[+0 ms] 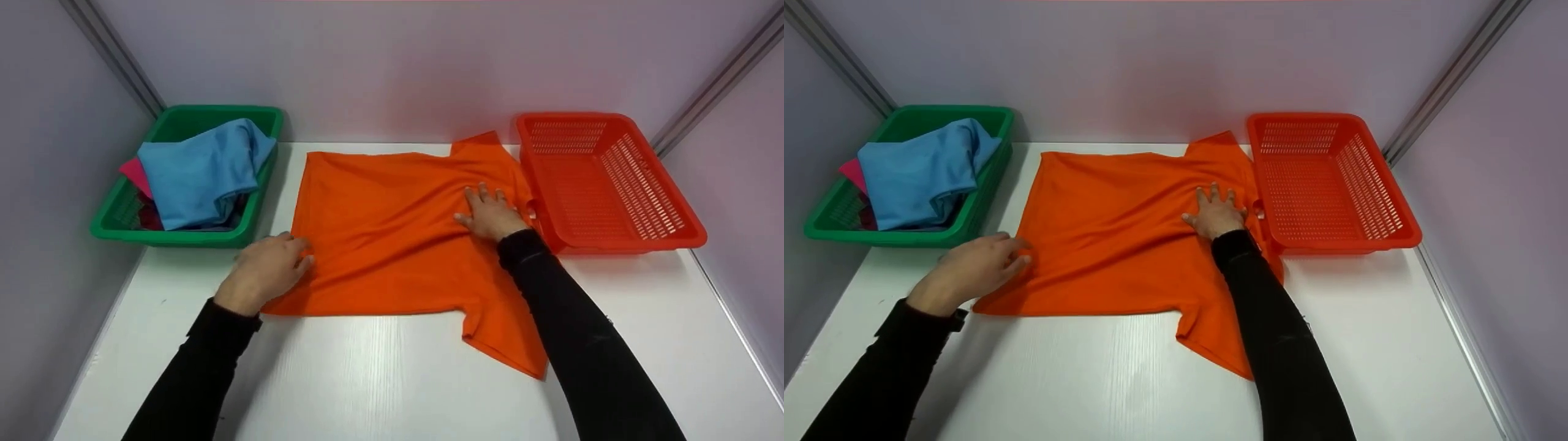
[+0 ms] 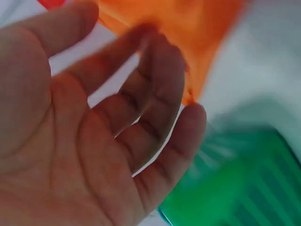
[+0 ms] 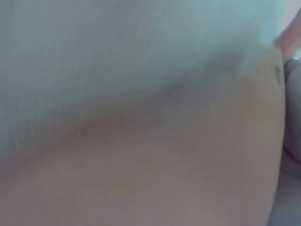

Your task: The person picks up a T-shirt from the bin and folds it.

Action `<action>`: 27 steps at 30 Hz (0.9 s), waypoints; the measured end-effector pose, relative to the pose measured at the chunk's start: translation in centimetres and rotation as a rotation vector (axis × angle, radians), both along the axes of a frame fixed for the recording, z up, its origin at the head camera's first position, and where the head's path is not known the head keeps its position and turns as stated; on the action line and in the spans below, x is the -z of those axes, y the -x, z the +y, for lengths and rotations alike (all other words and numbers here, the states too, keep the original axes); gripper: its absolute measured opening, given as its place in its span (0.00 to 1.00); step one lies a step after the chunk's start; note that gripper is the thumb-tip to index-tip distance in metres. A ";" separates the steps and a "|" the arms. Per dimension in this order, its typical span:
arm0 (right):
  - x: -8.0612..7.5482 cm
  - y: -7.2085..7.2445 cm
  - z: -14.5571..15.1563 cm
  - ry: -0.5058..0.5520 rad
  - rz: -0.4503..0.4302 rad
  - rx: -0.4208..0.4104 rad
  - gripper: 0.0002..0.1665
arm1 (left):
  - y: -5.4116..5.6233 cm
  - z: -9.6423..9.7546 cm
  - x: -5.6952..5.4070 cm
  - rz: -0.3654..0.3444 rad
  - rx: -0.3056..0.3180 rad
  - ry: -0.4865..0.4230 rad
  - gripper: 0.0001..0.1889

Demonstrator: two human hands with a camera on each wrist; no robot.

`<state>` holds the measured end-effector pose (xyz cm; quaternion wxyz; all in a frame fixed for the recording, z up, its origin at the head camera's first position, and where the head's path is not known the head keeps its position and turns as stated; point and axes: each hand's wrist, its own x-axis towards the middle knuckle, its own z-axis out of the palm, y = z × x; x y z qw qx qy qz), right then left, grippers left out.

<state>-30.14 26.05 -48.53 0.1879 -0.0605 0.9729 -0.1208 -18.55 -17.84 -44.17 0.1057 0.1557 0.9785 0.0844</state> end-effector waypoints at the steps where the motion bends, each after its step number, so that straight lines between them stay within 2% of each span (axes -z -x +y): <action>1: 0.0 -0.1 0.0 -0.004 0.016 -0.004 0.49 | 0.5 0.9 0.1 0.020 0.002 -0.017 0.22; 4: 0.1 -1.0 -0.5 -0.020 0.136 -0.034 0.45 | 2.6 3.1 0.4 0.026 -0.008 -0.060 0.23; 7: 0.0 -2.6 -1.7 -0.025 0.350 -0.106 0.35 | 5.5 4.5 1.5 -0.029 -0.020 -0.063 0.26; 9: -0.1 -4.0 -2.9 -0.024 0.478 -0.174 0.28 | 8.0 4.6 3.5 -0.048 -0.025 -0.052 0.27; 10: -0.1 -4.7 -3.5 -0.018 0.523 -0.218 0.25 | 9.3 4.5 4.5 -0.061 -0.022 -0.042 0.26; 11: -0.1 -5.5 -4.0 -0.010 0.543 -0.261 0.23 | 10.7 4.2 6.0 -0.073 -0.021 -0.037 0.26; 13: 0.0 -7.2 -4.9 0.008 0.522 -0.355 0.23 | 12.9 3.6 8.4 -0.087 -0.022 -0.032 0.27; 14: 0.1 -8.1 -5.2 0.018 0.478 -0.399 0.25 | 13.9 3.3 9.5 -0.090 -0.023 -0.026 0.28; 17: 0.5 -10.4 -5.3 0.027 0.276 -0.504 0.38 | 15.8 2.5 11.3 -0.126 -0.030 -0.002 0.35; 19: 0.7 -11.4 -5.1 0.025 0.155 -0.530 0.47 | 16.2 2.1 11.5 -0.135 -0.035 0.020 0.40; 21: 0.8 -12.0 -4.7 0.018 0.074 -0.529 0.52 | 16.4 1.7 11.5 -0.143 -0.043 0.019 0.41; 25: 0.9 -12.8 -4.1 0.029 0.030 -0.520 0.54 | 16.4 1.2 11.0 -0.143 -0.062 0.003 0.40; 26: 0.9 -12.9 -4.1 0.027 0.025 -0.524 0.54 | 15.9 1.2 10.0 -0.140 -0.062 0.010 0.39; 27: 0.9 -13.1 -4.1 0.028 0.025 -0.529 0.54 | 15.7 1.3 9.6 -0.134 -0.069 0.022 0.37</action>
